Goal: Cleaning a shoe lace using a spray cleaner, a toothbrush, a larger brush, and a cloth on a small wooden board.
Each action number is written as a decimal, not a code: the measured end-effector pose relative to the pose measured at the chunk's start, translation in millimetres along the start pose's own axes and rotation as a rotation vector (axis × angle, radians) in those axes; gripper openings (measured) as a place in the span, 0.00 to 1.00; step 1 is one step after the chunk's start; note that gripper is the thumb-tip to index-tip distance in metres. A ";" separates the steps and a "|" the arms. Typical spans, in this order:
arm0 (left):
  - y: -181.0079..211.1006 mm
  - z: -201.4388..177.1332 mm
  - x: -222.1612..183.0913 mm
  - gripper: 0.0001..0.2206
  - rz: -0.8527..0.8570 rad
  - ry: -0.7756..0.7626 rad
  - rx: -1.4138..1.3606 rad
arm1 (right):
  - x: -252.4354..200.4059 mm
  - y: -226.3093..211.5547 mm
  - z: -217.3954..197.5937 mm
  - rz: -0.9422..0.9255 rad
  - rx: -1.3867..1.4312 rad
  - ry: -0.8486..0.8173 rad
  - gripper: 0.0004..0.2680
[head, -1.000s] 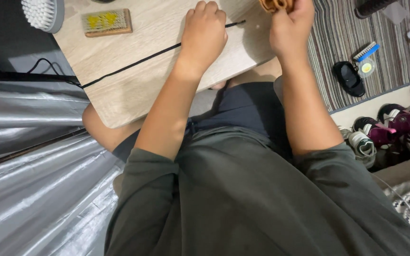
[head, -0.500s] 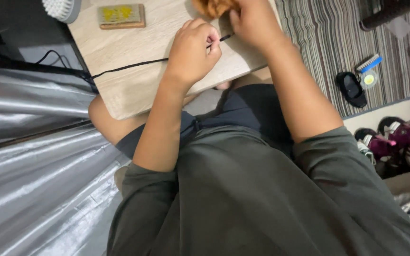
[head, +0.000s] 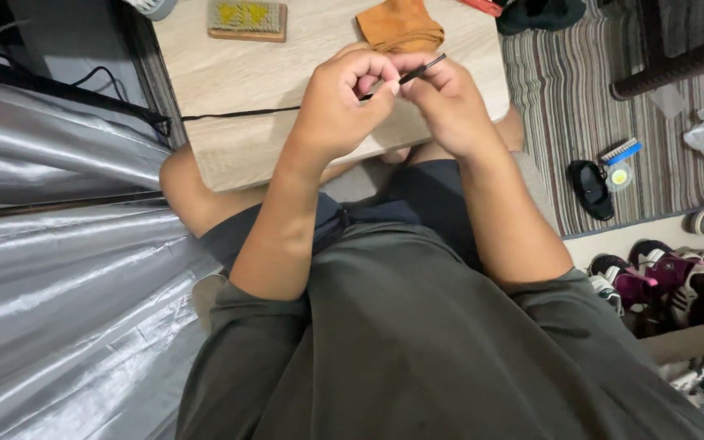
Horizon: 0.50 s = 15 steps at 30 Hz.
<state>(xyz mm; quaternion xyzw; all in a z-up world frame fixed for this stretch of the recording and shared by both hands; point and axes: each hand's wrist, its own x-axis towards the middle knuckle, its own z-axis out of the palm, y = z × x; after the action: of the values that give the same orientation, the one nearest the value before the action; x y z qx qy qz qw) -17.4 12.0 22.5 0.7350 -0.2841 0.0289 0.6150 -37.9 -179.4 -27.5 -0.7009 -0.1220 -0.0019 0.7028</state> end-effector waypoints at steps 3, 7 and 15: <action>2.3 -0.9 -2.0 0.04 0.004 0.031 -0.050 | -2.1 8.7 6.6 0.193 0.403 -0.062 0.08; 2.8 -6.4 -6.7 0.05 0.043 0.060 -0.054 | -1.6 11.2 17.9 0.144 0.591 -0.158 0.05; -9.5 -16.7 -12.6 0.04 0.043 0.010 -0.297 | 1.2 7.2 34.4 0.068 0.746 -0.280 0.07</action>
<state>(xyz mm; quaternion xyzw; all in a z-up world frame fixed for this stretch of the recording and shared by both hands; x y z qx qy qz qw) -18.5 33.0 13.1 0.6293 -0.2980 0.0035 0.7177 -41.3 -145.2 -34.8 -0.3946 -0.1857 0.1614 0.8853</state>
